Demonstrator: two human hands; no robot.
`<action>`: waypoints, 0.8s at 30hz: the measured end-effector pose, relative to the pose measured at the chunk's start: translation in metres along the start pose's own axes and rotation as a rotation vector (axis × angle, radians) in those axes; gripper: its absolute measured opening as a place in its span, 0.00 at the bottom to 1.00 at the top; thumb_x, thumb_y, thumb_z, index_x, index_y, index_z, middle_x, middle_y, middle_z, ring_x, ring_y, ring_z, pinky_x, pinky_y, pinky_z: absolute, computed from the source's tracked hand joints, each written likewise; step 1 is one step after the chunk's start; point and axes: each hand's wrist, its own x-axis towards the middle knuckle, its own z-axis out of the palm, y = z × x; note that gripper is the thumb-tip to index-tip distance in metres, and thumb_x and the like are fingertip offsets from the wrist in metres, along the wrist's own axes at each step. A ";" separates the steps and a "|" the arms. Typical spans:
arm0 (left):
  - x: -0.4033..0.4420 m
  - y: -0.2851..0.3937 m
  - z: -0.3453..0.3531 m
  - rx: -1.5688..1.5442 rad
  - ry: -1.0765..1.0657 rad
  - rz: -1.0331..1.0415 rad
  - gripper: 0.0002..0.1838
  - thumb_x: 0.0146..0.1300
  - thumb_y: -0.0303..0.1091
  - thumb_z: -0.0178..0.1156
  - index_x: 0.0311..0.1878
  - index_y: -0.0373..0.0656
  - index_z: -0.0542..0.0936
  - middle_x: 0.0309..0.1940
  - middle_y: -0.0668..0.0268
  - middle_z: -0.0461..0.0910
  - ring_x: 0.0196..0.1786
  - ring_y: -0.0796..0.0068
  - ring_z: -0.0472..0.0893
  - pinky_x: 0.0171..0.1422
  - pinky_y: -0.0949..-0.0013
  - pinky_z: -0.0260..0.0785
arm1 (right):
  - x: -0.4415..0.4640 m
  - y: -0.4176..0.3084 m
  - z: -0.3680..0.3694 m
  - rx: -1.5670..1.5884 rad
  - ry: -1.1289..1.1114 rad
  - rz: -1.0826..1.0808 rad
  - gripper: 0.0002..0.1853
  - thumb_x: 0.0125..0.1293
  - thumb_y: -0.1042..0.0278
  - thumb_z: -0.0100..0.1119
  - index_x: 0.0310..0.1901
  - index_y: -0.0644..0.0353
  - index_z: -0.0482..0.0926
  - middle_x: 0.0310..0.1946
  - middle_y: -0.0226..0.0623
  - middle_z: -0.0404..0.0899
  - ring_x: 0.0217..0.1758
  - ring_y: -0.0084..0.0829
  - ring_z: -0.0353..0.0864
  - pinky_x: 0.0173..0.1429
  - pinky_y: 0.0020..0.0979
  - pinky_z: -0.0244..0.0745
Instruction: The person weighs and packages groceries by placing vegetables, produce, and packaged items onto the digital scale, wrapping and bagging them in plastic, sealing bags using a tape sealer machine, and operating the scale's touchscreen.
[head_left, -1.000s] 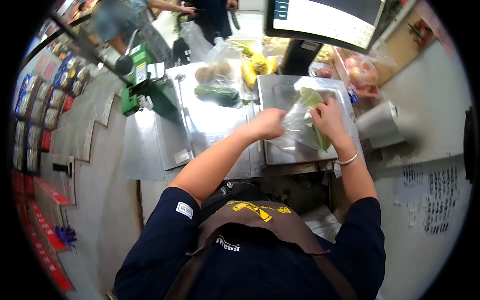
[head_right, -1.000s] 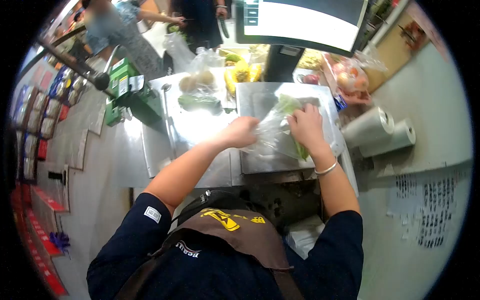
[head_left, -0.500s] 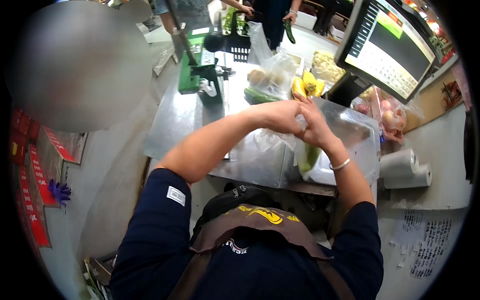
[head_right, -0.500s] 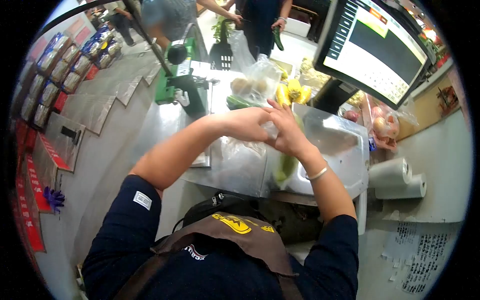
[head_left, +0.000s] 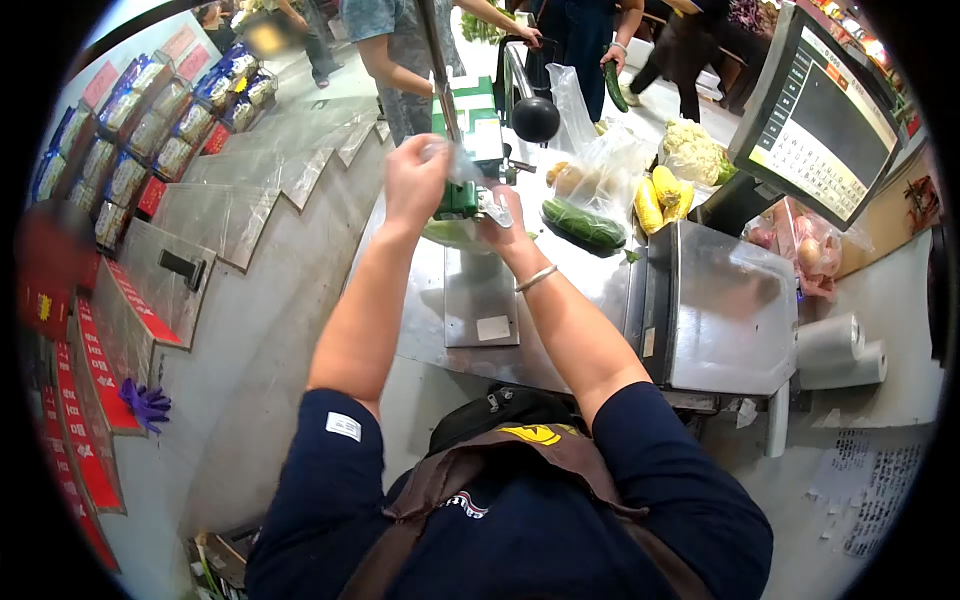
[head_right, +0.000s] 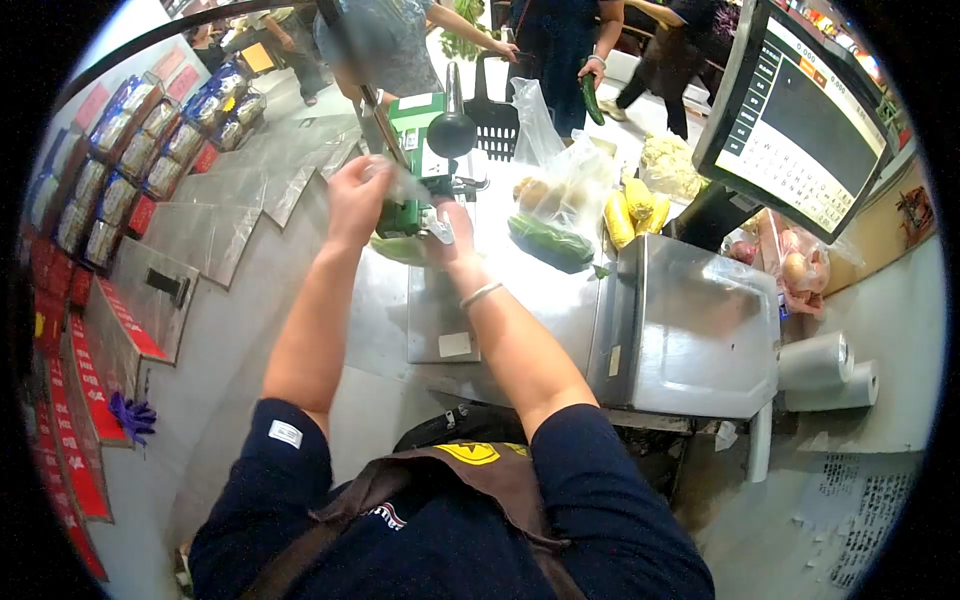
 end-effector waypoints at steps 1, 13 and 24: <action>-0.002 -0.005 -0.005 0.046 0.153 0.066 0.09 0.53 0.29 0.60 0.36 0.34 0.79 0.26 0.67 0.78 0.27 0.83 0.75 0.30 0.78 0.68 | -0.003 -0.008 -0.005 0.144 -0.081 -0.163 0.17 0.46 0.60 0.63 0.35 0.63 0.77 0.34 0.52 0.77 0.39 0.49 0.77 0.43 0.39 0.72; -0.004 -0.043 -0.002 -0.135 0.202 -0.008 0.08 0.53 0.30 0.61 0.32 0.34 0.78 0.21 0.66 0.79 0.24 0.83 0.73 0.30 0.75 0.66 | 0.046 -0.144 -0.133 1.011 -0.445 0.775 0.10 0.57 0.66 0.55 0.28 0.63 0.69 0.25 0.43 0.75 0.26 0.37 0.79 0.36 0.39 0.80; -0.014 -0.031 -0.005 0.159 0.057 0.125 0.10 0.55 0.35 0.60 0.36 0.38 0.79 0.27 0.59 0.78 0.29 0.66 0.77 0.35 0.69 0.67 | -0.188 -0.025 -0.059 0.285 -0.409 0.479 0.13 0.60 0.61 0.53 0.30 0.65 0.73 0.20 0.37 0.78 0.24 0.27 0.77 0.32 0.29 0.72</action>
